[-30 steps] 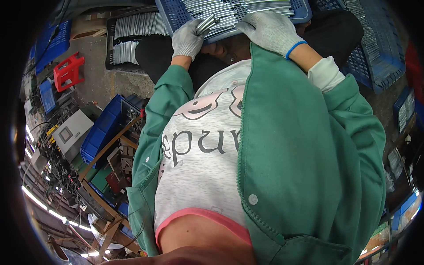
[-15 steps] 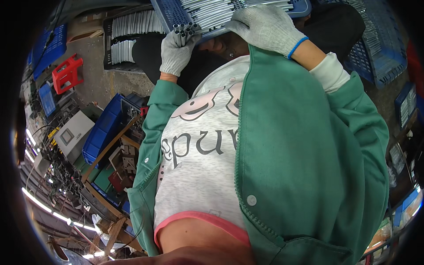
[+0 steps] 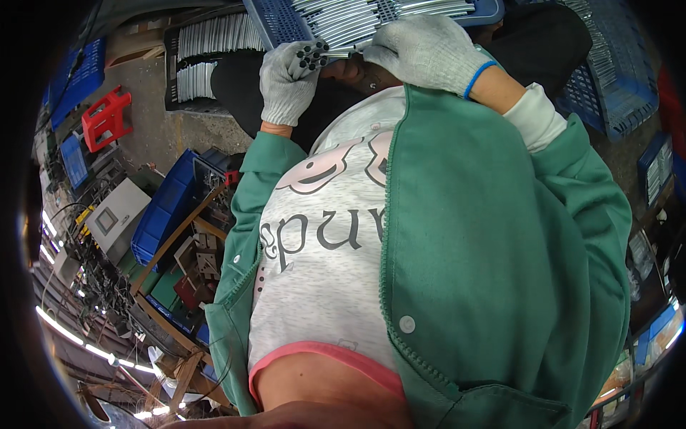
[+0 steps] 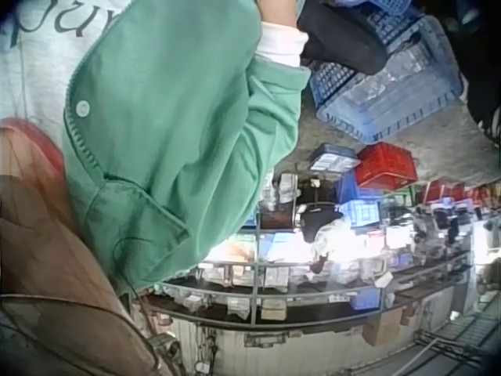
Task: Sorting and arranging small metal components into structured trays.
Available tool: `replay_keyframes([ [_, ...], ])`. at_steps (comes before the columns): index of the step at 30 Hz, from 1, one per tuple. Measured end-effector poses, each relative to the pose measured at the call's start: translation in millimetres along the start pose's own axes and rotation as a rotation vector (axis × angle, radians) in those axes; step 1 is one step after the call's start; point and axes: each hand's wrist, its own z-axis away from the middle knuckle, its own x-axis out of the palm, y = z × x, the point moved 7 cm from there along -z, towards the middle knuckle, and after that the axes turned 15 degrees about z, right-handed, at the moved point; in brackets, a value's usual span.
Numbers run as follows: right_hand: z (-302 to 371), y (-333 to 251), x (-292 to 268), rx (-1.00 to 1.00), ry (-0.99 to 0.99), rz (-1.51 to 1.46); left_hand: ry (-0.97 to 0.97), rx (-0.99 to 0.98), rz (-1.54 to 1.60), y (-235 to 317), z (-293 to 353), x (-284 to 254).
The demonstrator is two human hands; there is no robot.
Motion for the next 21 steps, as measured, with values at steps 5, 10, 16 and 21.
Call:
replay_keyframes([
  [5,-3,2,-6,0.025,0.058,-0.044,0.0,0.066,0.006,8,-2,-2],
  [10,1,2,13,0.001,-0.001,-0.048,0.013,0.068,0.0,5,2,-2],
  [16,-3,0,-16,0.052,-0.031,-0.21,0.021,0.102,0.006,11,1,-5],
  [21,-3,10,13,0.054,0.046,-0.109,0.014,0.062,0.047,7,1,-2],
])
